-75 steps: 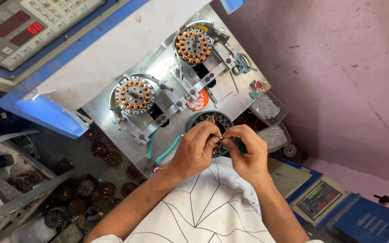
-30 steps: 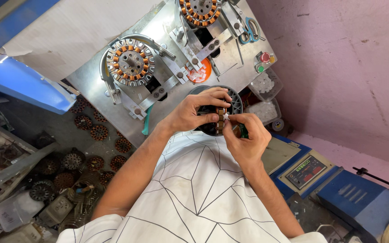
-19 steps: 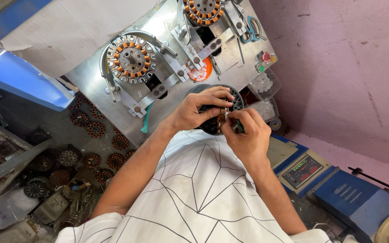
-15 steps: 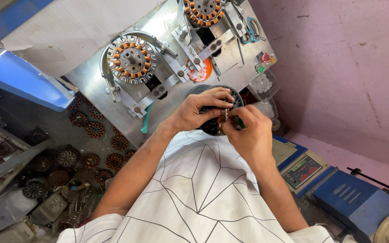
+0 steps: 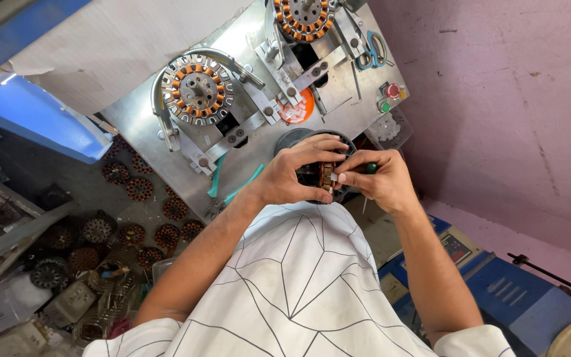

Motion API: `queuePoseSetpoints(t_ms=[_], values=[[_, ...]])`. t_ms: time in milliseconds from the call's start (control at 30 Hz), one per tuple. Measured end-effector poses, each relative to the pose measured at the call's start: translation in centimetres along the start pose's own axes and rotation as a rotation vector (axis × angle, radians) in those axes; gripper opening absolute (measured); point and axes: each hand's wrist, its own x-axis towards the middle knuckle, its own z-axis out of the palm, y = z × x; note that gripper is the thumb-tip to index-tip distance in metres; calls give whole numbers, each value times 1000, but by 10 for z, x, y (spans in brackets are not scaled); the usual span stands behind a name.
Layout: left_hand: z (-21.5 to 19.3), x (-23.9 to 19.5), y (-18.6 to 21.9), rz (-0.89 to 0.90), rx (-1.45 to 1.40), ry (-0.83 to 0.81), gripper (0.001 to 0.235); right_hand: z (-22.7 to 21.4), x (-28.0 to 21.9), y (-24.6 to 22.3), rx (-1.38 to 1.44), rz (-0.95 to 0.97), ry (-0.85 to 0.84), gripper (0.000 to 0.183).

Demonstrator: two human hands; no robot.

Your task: The person connects and organizes copper wires on a motor stator by hand and uses a small screwdriver to tuck the wire ends into place.

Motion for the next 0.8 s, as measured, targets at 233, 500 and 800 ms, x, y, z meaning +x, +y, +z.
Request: queuePoseSetpoints(t_ms=[233, 500, 800], values=[[-1, 2, 0, -29, -39, -5, 67, -4, 7, 0, -59, 17, -34, 11], [0, 1, 0, -45, -32, -10, 68, 2, 7, -11, -122, 31, 1, 11], [-3, 2, -4, -22, -67, -28, 57, 8, -5, -16, -109, -66, -29, 14]])
